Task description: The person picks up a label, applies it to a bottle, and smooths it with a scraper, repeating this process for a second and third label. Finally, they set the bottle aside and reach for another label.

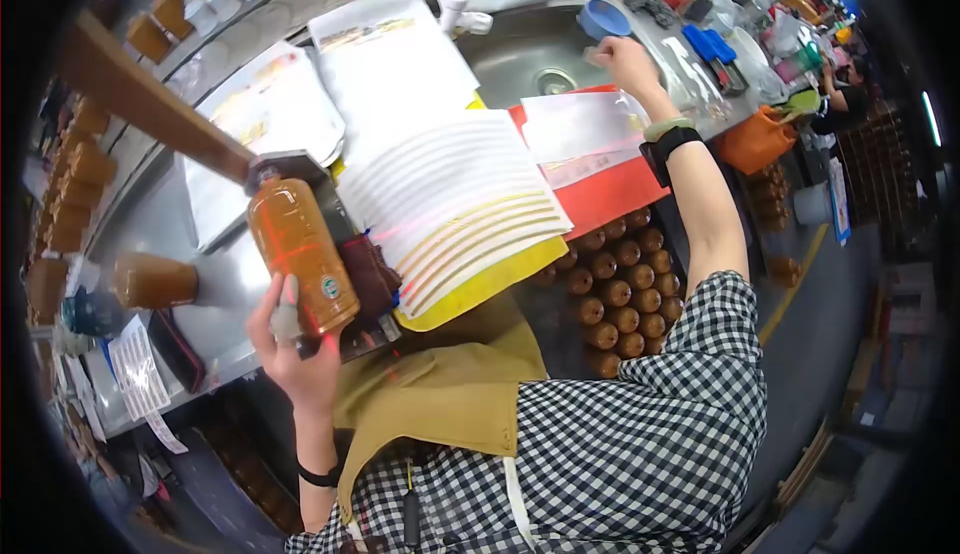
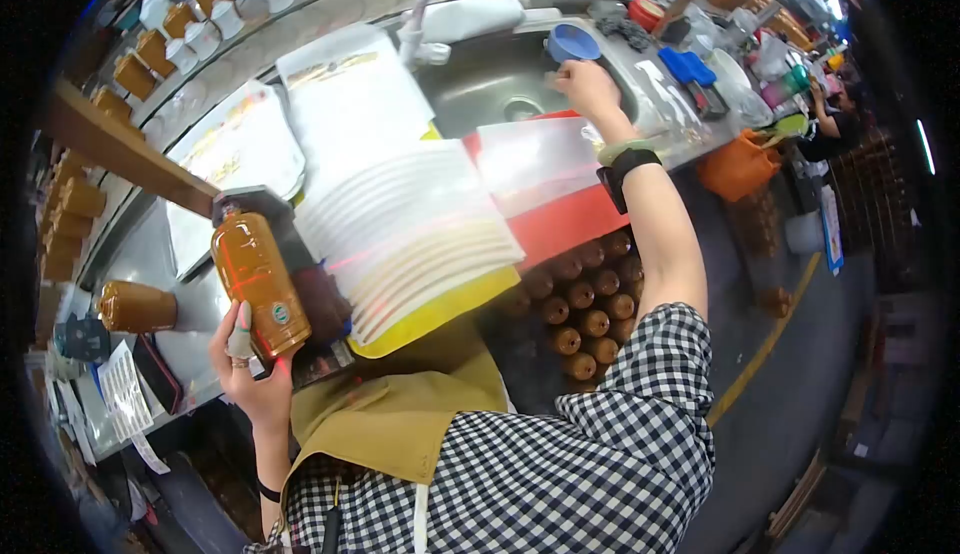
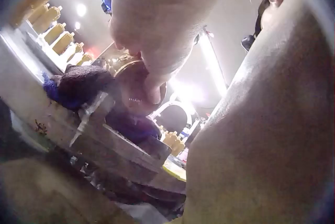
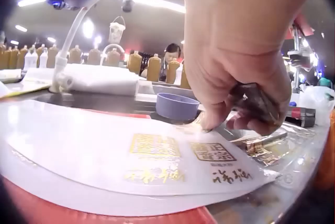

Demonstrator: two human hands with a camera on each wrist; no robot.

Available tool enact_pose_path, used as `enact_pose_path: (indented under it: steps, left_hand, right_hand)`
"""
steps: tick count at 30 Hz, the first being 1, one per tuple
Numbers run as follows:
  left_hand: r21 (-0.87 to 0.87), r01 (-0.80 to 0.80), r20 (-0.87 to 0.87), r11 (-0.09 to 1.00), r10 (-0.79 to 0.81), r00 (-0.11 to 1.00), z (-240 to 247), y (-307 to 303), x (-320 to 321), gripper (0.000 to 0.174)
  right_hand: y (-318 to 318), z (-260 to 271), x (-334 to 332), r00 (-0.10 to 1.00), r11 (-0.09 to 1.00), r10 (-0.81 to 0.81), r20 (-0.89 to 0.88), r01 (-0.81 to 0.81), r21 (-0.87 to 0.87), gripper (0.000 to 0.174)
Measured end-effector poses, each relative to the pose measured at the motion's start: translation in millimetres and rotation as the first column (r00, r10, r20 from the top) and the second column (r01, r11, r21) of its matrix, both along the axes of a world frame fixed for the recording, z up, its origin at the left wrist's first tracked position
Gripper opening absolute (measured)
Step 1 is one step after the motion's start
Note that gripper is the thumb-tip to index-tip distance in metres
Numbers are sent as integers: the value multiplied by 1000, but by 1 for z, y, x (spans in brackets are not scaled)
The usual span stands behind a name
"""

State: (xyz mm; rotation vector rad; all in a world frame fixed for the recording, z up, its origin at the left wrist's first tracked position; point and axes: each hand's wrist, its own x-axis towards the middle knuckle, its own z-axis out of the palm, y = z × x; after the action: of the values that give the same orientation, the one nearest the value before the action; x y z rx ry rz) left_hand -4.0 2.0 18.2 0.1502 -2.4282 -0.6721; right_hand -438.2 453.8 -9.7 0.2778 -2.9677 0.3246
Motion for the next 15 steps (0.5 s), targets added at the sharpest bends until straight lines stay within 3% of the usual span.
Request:
enact_pose_path:
  steps: [1,2,4,5,7,9,11,13,15]
  left_hand:
    - [-6,18,-7,1000,-18,1000,-1,-2,1,71]
    - [-6,27,-10,1000,-27,1000,1,-2,0,72]
    - [-6,24,15,1000,-24,1000,4,-2,0,75]
    - [11,25,26,1000,-25,999,1,-4,1,76]
    - [113,27,-10,993,-26,1000,-1,-4,-2,81]
    - [77,9,-26,997,-7,1000,0,-8,-2,92]
    - [155,-25,-61,988,35,998,18,-3,11,100]
    - [193,-5,-56,981,17,998,7,-10,8,105]
    - [365,62,48,929,-85,995,-5,-14,0,107]
  right_hand:
    - [-22,0,-6,977,980,200,79,-198,-34,22]
    - [-44,3,-6,971,975,222,86,-219,-44,22]
    - [-93,1,-1,834,932,362,417,-311,-187,25]
    - [-107,-8,-3,793,924,383,475,-318,-213,32]
    - [-122,-30,-13,851,963,222,476,-269,32,35]
    - [-127,-42,-10,961,937,95,261,-175,302,37]
    - [-133,3,9,959,962,-6,282,-72,265,37]
    - [-133,0,9,971,974,76,228,-121,190,34]
    - [-125,2,7,979,981,126,163,-147,128,31]
